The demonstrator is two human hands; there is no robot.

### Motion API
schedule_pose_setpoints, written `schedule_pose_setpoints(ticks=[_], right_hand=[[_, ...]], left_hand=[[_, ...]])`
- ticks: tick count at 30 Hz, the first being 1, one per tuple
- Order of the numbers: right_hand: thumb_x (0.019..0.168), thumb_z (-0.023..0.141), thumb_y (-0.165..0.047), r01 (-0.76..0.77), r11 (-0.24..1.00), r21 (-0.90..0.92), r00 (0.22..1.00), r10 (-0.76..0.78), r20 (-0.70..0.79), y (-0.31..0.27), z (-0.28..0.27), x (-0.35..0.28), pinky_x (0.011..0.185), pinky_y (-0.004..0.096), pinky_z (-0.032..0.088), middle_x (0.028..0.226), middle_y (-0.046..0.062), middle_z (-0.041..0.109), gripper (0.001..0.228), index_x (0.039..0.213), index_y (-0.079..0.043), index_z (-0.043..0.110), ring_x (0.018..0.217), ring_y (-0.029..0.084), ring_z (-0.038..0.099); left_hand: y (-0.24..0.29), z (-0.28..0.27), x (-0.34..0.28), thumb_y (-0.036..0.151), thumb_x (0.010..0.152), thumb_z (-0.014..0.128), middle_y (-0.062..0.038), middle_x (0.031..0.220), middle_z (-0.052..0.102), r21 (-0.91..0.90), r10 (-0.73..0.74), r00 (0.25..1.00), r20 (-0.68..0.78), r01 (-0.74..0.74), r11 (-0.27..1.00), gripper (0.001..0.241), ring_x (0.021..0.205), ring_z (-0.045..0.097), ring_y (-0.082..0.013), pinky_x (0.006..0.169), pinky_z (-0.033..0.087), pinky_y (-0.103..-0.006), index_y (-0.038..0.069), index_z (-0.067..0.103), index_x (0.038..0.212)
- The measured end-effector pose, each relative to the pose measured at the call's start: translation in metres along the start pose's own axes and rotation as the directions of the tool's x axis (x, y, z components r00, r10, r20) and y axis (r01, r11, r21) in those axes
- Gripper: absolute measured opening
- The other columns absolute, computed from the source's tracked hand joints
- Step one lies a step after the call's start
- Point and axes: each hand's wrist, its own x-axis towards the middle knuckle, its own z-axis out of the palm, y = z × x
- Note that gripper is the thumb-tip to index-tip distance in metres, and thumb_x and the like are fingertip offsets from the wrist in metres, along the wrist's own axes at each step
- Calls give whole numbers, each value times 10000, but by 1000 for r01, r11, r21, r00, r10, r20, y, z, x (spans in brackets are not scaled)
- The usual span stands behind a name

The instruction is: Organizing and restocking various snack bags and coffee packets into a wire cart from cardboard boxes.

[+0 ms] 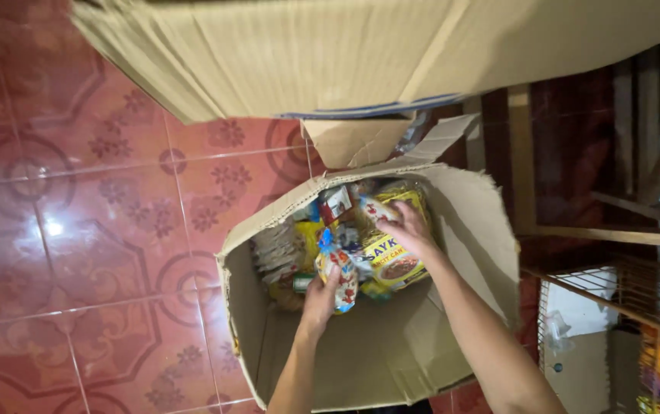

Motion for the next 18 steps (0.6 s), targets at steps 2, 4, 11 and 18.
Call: schedule_pose_setpoints(ticks=[2, 4, 11, 18], right_hand=[[887, 744, -309, -39, 955, 293, 997, 17, 79, 14, -2, -21, 884, 438, 535, 1158, 147, 696, 478, 1281, -73, 613, 1035, 286, 653], [947, 691, -279, -91, 827, 555, 987, -1, 164, 3, -14, -50, 827, 430, 539, 1141, 153, 713, 412, 1277, -40, 636, 991, 281, 662], [902, 566, -159, -297, 104, 949, 954, -14, 300, -89, -60, -161, 853, 429, 625, 1220, 127, 701, 465, 1357, -68, 530, 1024, 271, 740], [930, 645, -159, -176, 276, 945, 977, -71, 202, -138, -70, -226, 893, 407, 574, 1256, 127, 685, 511, 1410, -28, 524, 1070, 281, 682]], left_hand=[[20, -4, -14, 446, 974, 628, -75, 1123, 763, -97, 27, 1000, 7, -26, 995, 503, 988, 698, -154, 895, 550, -322, 18, 690, 1231], [38, -8, -31, 399, 962, 655, -73, 1129, 757, -194, 56, 998, 11, -52, 980, 472, 979, 705, -153, 889, 559, -323, 22, 669, 1245], [112, -11, -94, 348, 992, 602, -79, 1082, 758, -526, 34, 982, 187, 71, 847, 400, 930, 735, -178, 837, 595, -366, 34, 658, 1232], [137, -19, -139, 124, 901, 810, -131, 998, 709, -298, 147, 979, 138, -101, 949, 428, 735, 604, -226, 640, 467, -382, 5, 634, 1273]])
